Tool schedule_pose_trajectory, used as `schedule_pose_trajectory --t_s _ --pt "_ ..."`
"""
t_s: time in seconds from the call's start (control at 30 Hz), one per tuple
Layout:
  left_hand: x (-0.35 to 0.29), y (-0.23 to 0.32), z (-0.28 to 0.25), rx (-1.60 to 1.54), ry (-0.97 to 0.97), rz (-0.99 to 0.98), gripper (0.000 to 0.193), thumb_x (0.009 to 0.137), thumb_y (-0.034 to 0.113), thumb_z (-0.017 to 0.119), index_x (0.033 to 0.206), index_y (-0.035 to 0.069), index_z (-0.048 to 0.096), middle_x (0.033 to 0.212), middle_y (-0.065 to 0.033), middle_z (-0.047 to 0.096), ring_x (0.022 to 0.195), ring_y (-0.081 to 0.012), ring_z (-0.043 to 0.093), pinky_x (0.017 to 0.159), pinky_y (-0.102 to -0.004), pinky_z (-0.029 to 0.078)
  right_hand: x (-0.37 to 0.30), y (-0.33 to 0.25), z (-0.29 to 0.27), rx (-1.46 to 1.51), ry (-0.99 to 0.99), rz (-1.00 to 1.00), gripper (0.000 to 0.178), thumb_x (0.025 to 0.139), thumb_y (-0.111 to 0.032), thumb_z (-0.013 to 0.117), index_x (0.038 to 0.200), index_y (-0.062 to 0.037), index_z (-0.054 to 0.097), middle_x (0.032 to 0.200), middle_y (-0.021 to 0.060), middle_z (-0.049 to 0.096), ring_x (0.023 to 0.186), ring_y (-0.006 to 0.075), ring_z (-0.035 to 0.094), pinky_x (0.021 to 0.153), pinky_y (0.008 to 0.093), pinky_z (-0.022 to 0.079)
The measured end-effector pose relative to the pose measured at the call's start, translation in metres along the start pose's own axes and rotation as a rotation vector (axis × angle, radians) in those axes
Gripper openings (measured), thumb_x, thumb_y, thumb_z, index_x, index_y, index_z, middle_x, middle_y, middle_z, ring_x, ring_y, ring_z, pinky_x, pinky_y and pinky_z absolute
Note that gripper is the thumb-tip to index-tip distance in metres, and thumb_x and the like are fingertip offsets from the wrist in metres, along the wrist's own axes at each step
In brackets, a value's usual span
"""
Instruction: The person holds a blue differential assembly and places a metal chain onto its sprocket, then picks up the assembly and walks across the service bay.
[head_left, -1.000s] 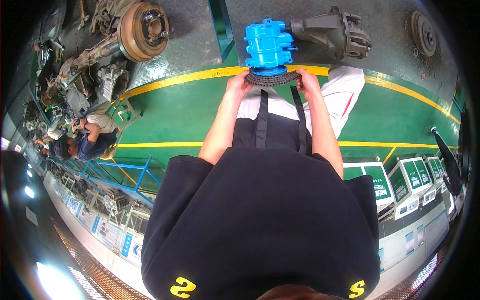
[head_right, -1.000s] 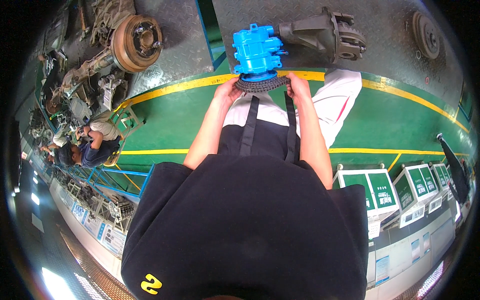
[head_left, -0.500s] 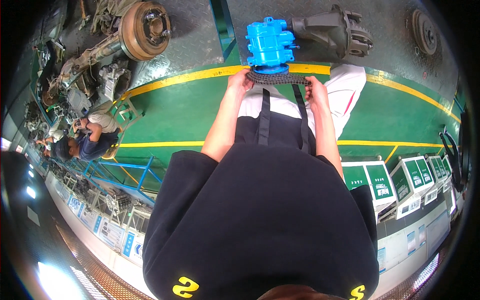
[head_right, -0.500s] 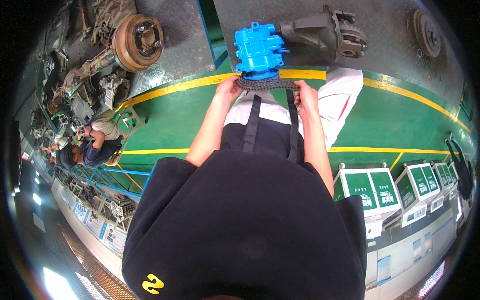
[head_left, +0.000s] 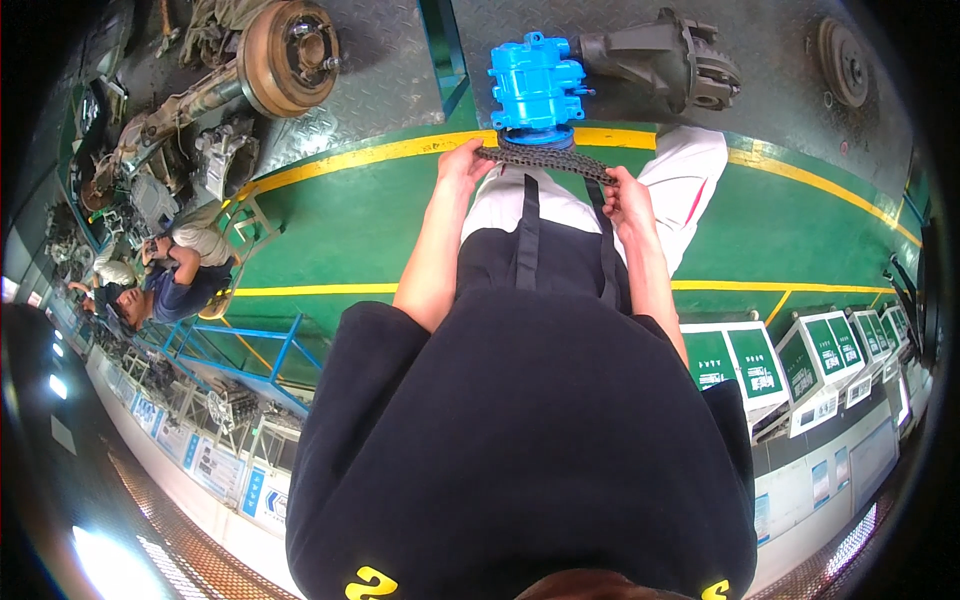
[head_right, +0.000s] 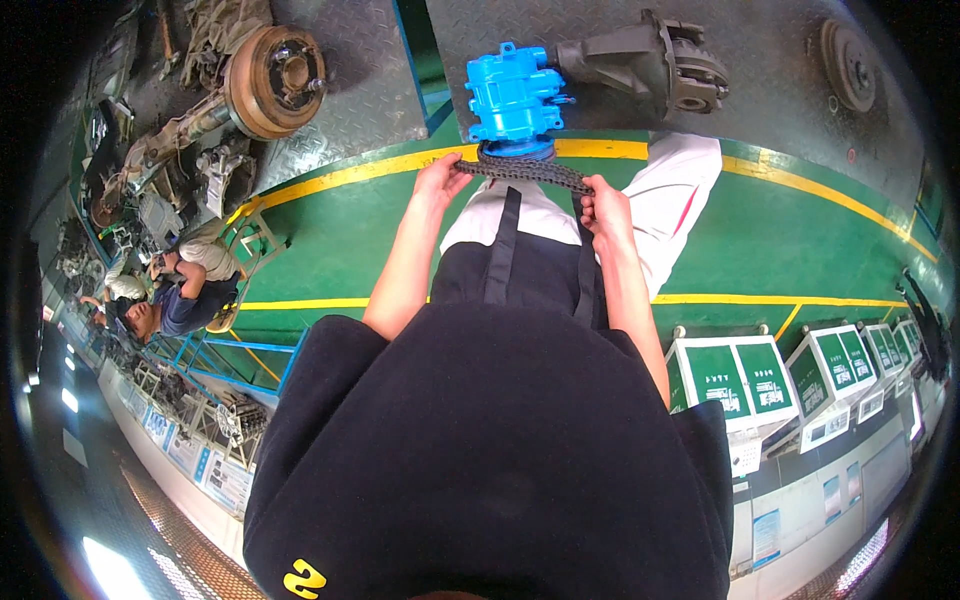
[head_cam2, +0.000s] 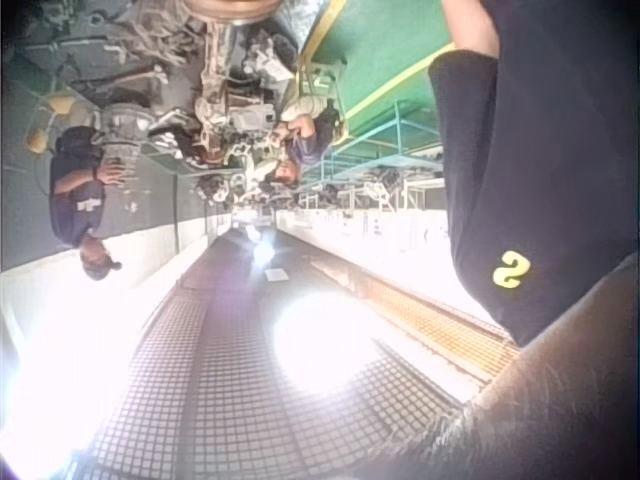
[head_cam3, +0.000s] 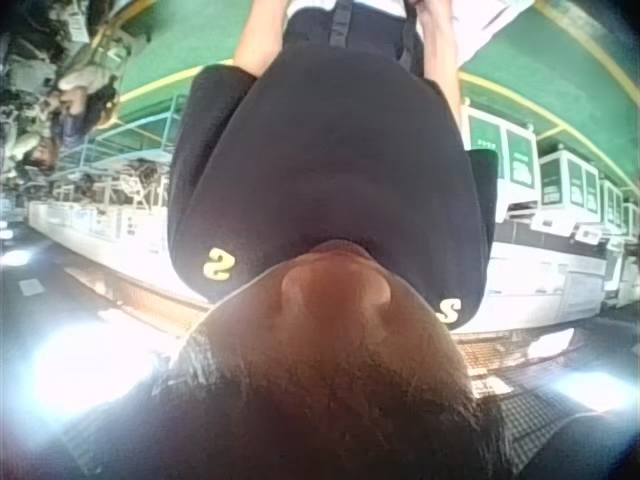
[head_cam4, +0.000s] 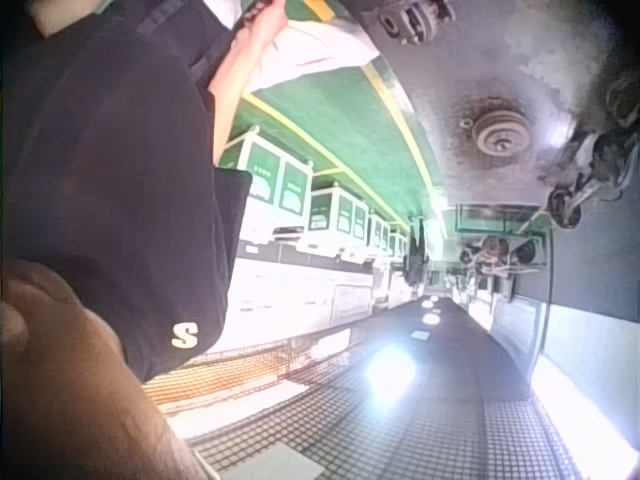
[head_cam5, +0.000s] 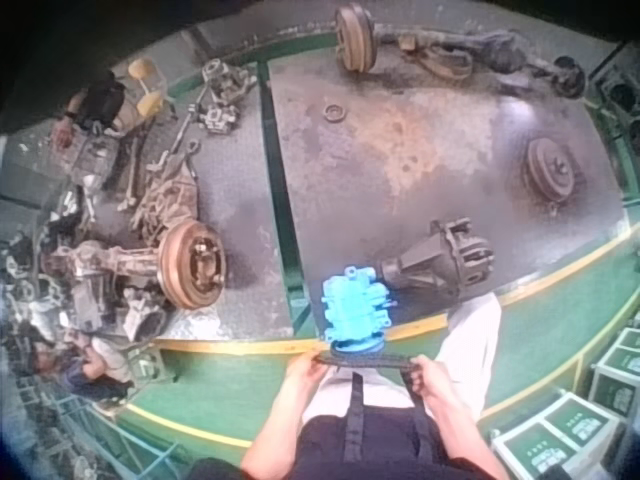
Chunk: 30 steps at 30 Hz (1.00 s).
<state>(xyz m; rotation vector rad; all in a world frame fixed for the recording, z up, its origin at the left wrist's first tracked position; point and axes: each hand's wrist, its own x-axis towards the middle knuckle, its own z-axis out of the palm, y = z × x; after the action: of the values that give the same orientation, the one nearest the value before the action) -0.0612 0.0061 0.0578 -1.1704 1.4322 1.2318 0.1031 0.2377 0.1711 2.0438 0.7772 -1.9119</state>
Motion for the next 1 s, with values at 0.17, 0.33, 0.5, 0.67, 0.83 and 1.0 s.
schedule_pose_trajectory --t_s 0.17,0.33,0.5,0.67,0.83,1.0 --pt "-0.022 -0.003 -0.003 -0.099 0.029 0.069 0.023 0.095 0.007 0.062 0.11 -0.01 0.061 0.094 -0.0185 0.068 0.074 -0.027 0.07 0.067 -0.0379 0.065 -0.002 0.003 0.006 0.01 0.086 -0.056 0.016 0.091 -0.022 0.063 0.09 -0.0061 0.061 0.067 -0.0021 0.047 0.056 0.0077 0.04 0.052 0.0253 0.037" --pt "0.0 -0.007 0.005 -0.139 0.029 0.108 0.02 0.093 0.007 0.063 0.106 -0.008 0.061 0.091 -0.0156 0.067 0.073 -0.0259 0.069 0.064 -0.0379 0.064 0.009 0.006 0.016 0.038 0.137 -0.066 0.018 0.09 -0.023 0.063 0.091 -0.005 0.061 0.067 -0.0017 0.048 0.056 0.0083 0.041 0.051 0.0262 0.037" --pt "0.037 -0.02 0.02 -0.192 0.01 0.011 0.015 0.093 0.009 0.064 0.107 0.004 0.061 0.089 -0.0085 0.067 0.075 -0.0254 0.069 0.069 -0.0444 0.058 0.009 0.007 0.024 0.045 0.192 -0.085 0.017 0.089 -0.022 0.063 0.084 -0.006 0.059 0.067 -0.001 0.048 0.055 0.0094 0.042 0.05 0.0273 0.038" --pt "0.083 -0.041 0.008 -0.414 -0.173 -0.078 0.017 0.095 0.015 0.064 0.11 0.006 0.061 0.092 -0.0074 0.068 0.081 -0.0235 0.069 0.074 -0.0455 0.057 0.012 0.002 0.037 -0.015 0.169 -0.094 0.019 0.089 -0.022 0.062 0.08 -0.007 0.056 0.067 -0.0002 0.049 0.056 0.0105 0.045 0.051 0.0286 0.041" --pt "0.084 -0.042 0.017 -0.205 -0.253 -0.128 0.024 0.095 0.022 0.067 0.113 0.006 0.063 0.098 -0.0072 0.07 0.088 -0.0232 0.069 0.082 -0.043 0.057 0.037 -0.003 0.024 -0.098 0.15 -0.061 0.02 0.09 -0.024 0.062 0.082 -0.0061 0.057 0.069 0.0009 0.051 0.057 0.0121 0.049 0.051 0.0286 0.044" --pt "0.097 -0.039 0.016 -0.096 -0.279 -0.139 0.025 0.098 0.02 0.062 0.116 0.002 0.061 0.107 -0.011 0.068 0.097 -0.024 0.068 0.088 -0.0416 0.058 0.061 -0.008 0.027 -0.21 0.061 -0.015 0.023 0.091 -0.027 0.06 0.088 -0.0042 0.06 0.07 0.0015 0.053 0.058 0.0128 0.051 0.053 0.0289 0.046"
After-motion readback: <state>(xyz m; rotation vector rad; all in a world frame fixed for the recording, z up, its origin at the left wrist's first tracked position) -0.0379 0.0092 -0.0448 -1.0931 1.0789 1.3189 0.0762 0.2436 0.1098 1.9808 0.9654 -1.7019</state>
